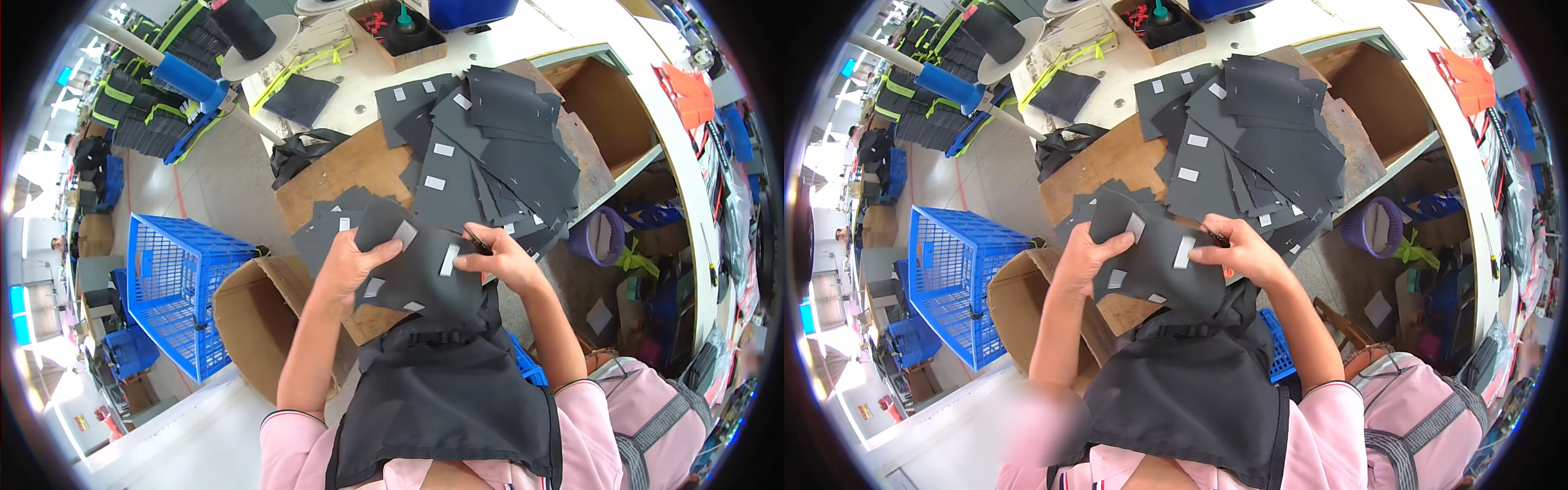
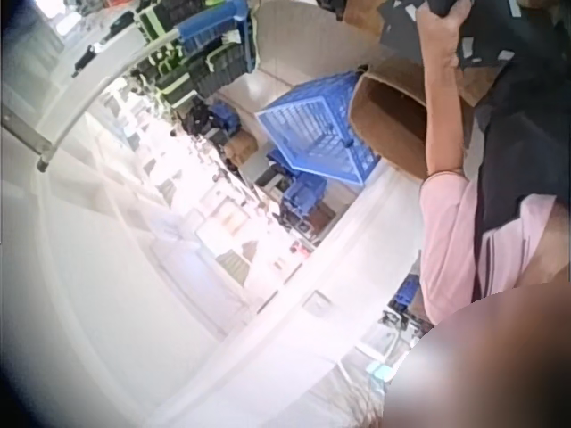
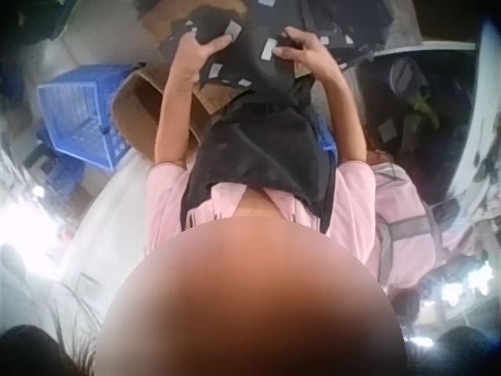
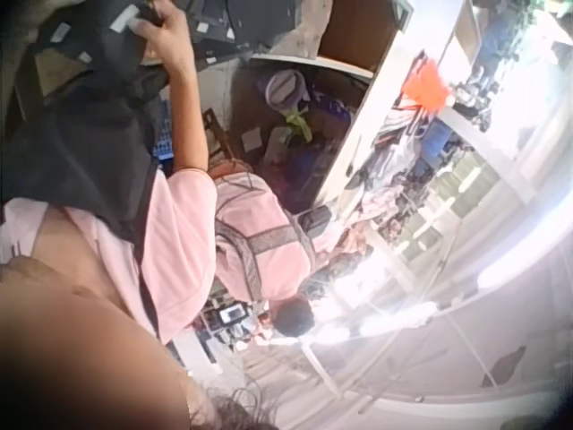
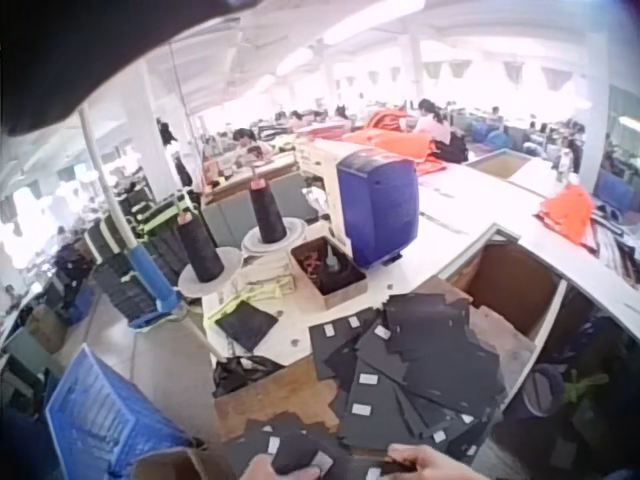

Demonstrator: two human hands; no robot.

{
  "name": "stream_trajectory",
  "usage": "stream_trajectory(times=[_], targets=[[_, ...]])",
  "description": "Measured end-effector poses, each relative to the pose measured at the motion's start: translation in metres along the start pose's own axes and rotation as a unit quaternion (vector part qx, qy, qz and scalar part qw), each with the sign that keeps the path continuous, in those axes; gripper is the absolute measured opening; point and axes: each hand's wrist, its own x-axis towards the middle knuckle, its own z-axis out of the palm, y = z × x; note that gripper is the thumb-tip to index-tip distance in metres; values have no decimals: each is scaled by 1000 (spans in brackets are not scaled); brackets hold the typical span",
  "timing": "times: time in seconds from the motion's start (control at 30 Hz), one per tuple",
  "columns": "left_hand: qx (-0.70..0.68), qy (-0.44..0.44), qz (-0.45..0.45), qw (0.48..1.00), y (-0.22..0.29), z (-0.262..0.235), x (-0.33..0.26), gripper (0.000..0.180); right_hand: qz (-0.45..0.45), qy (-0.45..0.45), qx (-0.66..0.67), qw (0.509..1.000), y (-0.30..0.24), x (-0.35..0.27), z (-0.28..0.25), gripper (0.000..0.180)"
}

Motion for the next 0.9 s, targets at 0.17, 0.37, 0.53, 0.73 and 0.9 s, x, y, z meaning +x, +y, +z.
stream_trajectory(times=[0.17,0.37,0.53,0.73,0.9], targets=[[-82,152,25,985,-9,24,-12,26,-166,367,-269,875,-14,-15,39,35],[-105,150,13,983,-10,40,-21,30,-257,234,-320,881,-28,-9,52,35],[-148,137,-2,979,-12,41,-29,25,-263,255,-311,877,-30,-3,56,36],[-158,135,-14,978,-13,42,-29,25,-291,275,-343,850,-26,-8,53,30],[-155,127,-21,979,-12,46,-28,26,-278,270,-325,863,-22,-12,55,33]])
